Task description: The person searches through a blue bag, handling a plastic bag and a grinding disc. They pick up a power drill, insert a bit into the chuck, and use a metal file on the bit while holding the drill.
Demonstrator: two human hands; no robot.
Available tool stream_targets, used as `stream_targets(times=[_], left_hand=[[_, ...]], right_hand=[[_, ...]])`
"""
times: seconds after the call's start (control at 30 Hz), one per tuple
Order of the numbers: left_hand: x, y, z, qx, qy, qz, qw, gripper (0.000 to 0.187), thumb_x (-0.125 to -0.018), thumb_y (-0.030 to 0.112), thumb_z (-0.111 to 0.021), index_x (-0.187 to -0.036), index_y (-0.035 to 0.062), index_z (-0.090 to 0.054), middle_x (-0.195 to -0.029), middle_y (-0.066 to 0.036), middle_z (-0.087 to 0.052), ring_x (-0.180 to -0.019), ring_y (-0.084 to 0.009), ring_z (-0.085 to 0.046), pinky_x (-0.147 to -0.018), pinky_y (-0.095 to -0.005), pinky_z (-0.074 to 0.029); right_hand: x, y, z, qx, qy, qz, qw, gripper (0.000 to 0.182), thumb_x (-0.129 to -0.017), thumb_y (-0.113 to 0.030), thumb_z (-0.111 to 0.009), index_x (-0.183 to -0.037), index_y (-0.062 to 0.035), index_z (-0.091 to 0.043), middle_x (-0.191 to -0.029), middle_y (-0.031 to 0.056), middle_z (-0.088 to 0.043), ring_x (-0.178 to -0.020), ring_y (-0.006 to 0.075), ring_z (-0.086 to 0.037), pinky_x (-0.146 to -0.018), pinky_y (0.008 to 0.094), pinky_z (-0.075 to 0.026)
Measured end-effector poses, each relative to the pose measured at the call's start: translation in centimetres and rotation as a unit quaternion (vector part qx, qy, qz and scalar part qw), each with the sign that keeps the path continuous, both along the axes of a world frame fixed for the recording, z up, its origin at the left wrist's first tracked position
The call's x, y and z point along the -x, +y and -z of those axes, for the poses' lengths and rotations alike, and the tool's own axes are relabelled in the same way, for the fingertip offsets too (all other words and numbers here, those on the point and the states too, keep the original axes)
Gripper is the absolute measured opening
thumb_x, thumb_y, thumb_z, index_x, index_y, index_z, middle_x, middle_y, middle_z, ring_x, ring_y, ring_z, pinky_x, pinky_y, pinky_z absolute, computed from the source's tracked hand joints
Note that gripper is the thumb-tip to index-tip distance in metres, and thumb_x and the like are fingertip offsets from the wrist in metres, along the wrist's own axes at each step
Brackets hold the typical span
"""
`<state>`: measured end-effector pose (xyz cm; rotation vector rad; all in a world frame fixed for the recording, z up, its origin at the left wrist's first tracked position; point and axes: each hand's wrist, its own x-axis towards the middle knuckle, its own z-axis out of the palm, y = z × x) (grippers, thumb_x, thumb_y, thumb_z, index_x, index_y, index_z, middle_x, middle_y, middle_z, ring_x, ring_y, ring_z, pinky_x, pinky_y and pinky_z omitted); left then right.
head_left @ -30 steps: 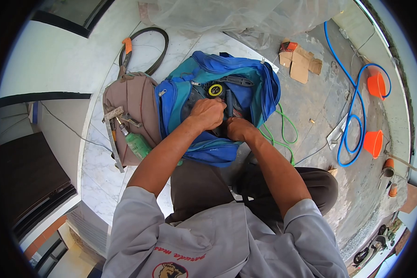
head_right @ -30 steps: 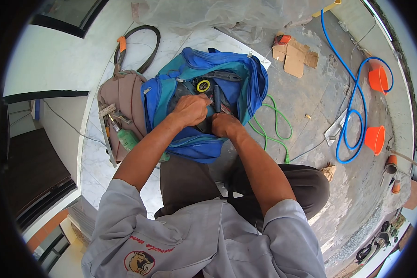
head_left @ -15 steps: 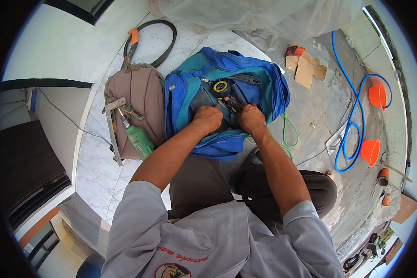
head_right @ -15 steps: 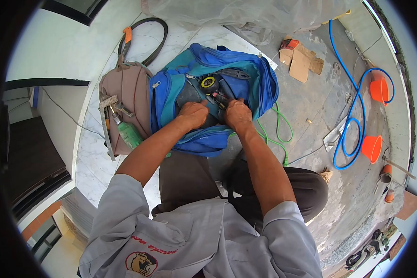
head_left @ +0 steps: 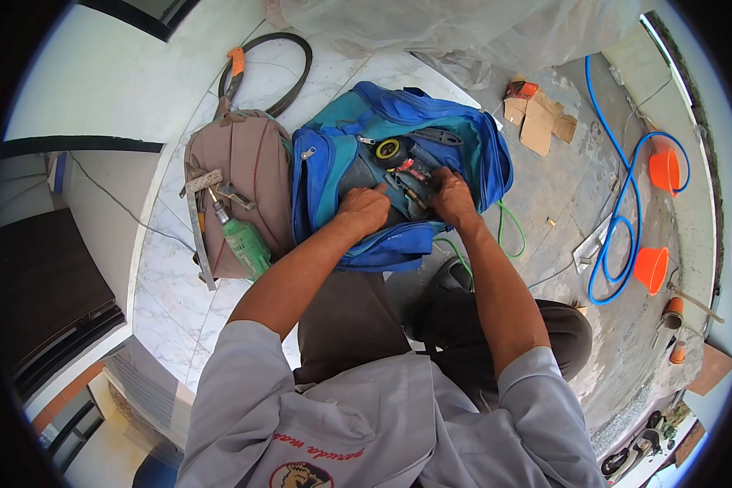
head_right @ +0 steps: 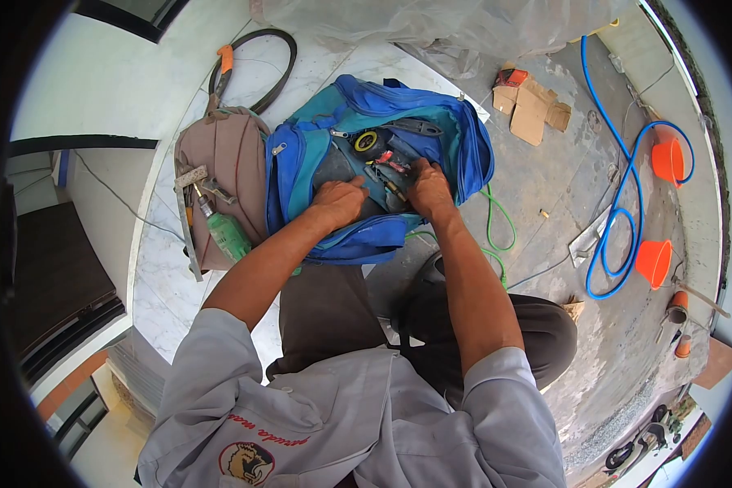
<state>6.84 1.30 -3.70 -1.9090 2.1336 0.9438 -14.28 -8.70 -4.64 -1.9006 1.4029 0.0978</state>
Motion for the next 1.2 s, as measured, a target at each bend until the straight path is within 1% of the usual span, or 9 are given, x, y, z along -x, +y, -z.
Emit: stream_targets(times=[0.07, 0.27, 0.47, 0.57, 0.7, 0.8, 1.0, 1.03, 1.2], left_hand=[[0.0, 0.0, -0.2, -0.005, 0.006, -0.005, 1.0, 0.031, -0.087, 0.01, -0.057, -0.112, 0.0057, -0.076, -0.146, -0.02, -0.058, -0.12, -0.0404, -0.066, -0.1, -0.0506, -0.051], [0.1, -0.3, -1.8, -0.042, 0.012, -0.021, 0.999, 0.035, -0.09, 0.009, -0.055, -0.121, 0.0091, -0.072, -0.146, -0.019, -0.057, -0.122, -0.0397, -0.064, -0.103, -0.0506, -0.049], [0.0, 0.0, -2.8, -0.034, 0.032, -0.048, 0.998, 0.036, -0.092, 0.007, -0.053, -0.124, 0.0084, -0.068, -0.144, -0.018, -0.058, -0.121, -0.0394, -0.064, -0.103, -0.0506, -0.049], [-0.5, 0.8, -1.7, 0.026, 0.066, -0.081, 0.994, 0.036, -0.091, 0.006, -0.054, -0.125, 0.0071, -0.066, -0.141, -0.019, -0.059, -0.12, -0.0408, -0.064, -0.101, -0.0501, -0.05], [-1.2, -0.1, -2.1, 0.035, 0.124, -0.218, 0.967, 0.051, -0.087, 0.003, -0.057, -0.137, 0.0058, -0.059, -0.137, -0.026, -0.06, -0.12, -0.044, -0.062, -0.102, -0.0494, -0.05], [-2.6, -2.2, -2.3, 0.11, 0.141, -0.364, 0.914, 0.063, -0.085, 0.001, -0.059, -0.147, 0.0017, -0.049, -0.133, -0.032, -0.061, -0.121, -0.0459, -0.061, -0.104, -0.0488, -0.049], [-4.9, -7.0, -6.7, 0.16, 0.167, -0.373, 0.898, 0.067, -0.083, -0.005, -0.055, -0.15, -0.0079, -0.043, -0.135, -0.036, -0.059, -0.129, -0.0467, -0.056, -0.109, -0.0436, -0.045], [-5.2, -7.4, -7.6, 0.16, 0.176, -0.376, 0.896, 0.068, -0.082, -0.007, -0.053, -0.149, -0.0089, -0.043, -0.138, -0.037, -0.057, -0.132, -0.0464, -0.055, -0.112, -0.0415, -0.043], [-6.1, -7.8, -7.4, 0.159, 0.181, -0.379, 0.893, 0.068, -0.081, -0.007, -0.052, -0.149, -0.009, -0.045, -0.14, -0.036, -0.056, -0.133, -0.0449, -0.055, -0.113, -0.0401, -0.043]], right_hand=[[-0.3, 0.2, -2.0, -0.031, -0.021, 0.031, 0.999, 0.048, -0.087, -0.013, -0.063, -0.136, -0.0084, -0.06, -0.124, 0.0268, -0.068, -0.125, 0.0423, -0.061, -0.108, 0.0455, -0.049], [-0.1, 0.5, -0.2, 0.033, 0.05, -0.167, 0.984, 0.037, -0.085, -0.016, -0.066, -0.121, -0.0089, -0.071, -0.117, 0.0228, -0.072, -0.12, 0.04, -0.064, -0.105, 0.0461, -0.05], [0.1, 1.5, 2.2, 0.042, -0.006, -0.056, 0.998, 0.028, -0.076, -0.019, -0.078, -0.099, -0.0026, -0.078, -0.103, 0.0227, -0.075, -0.106, 0.0395, -0.07, -0.095, 0.0432, -0.054], [0.1, -0.7, -0.8, -0.171, -0.095, 0.023, 0.98, 0.026, -0.074, -0.017, -0.083, -0.092, 0.0013, -0.078, -0.085, 0.0179, -0.075, -0.087, 0.0326, -0.072, -0.078, 0.0389, -0.057], [0.8, -2.3, -3.0, -0.369, -0.185, 0.112, 0.904, 0.018, -0.079, -0.009, -0.082, -0.094, -0.0008, -0.078, -0.076, 0.0041, -0.069, -0.065, 0.0142, -0.061, -0.055, 0.0306, -0.048], [0.4, -2.6, -4.0, -0.375, -0.197, 0.067, 0.903, 0.02, -0.082, -0.012, -0.082, -0.098, -0.0006, -0.077, -0.077, 0.0046, -0.069, -0.067, 0.0139, -0.061, -0.056, 0.0305, -0.049], [-5.5, 0.2, -5.1, -0.186, -0.339, 0.079, 0.919, 0.037, -0.089, -0.019, -0.078, -0.119, 0.0013, -0.072, -0.108, 0.0169, -0.077, -0.103, 0.0293, -0.072, -0.089, 0.0376, -0.056], [-5.4, 0.0, -6.1, -0.118, -0.253, 0.05, 0.959, 0.039, -0.091, -0.016, -0.074, -0.125, 0.0016, -0.07, -0.121, 0.0238, -0.073, -0.118, 0.0386, -0.068, -0.104, 0.0408, -0.05], [-4.0, -2.3, -3.7, 0.126, -0.116, 0.034, 0.985, 0.046, -0.089, -0.012, -0.07, -0.133, -0.0026, -0.065, -0.136, 0.0214, -0.063, -0.128, 0.041, -0.056, -0.11, 0.0484, -0.045]])
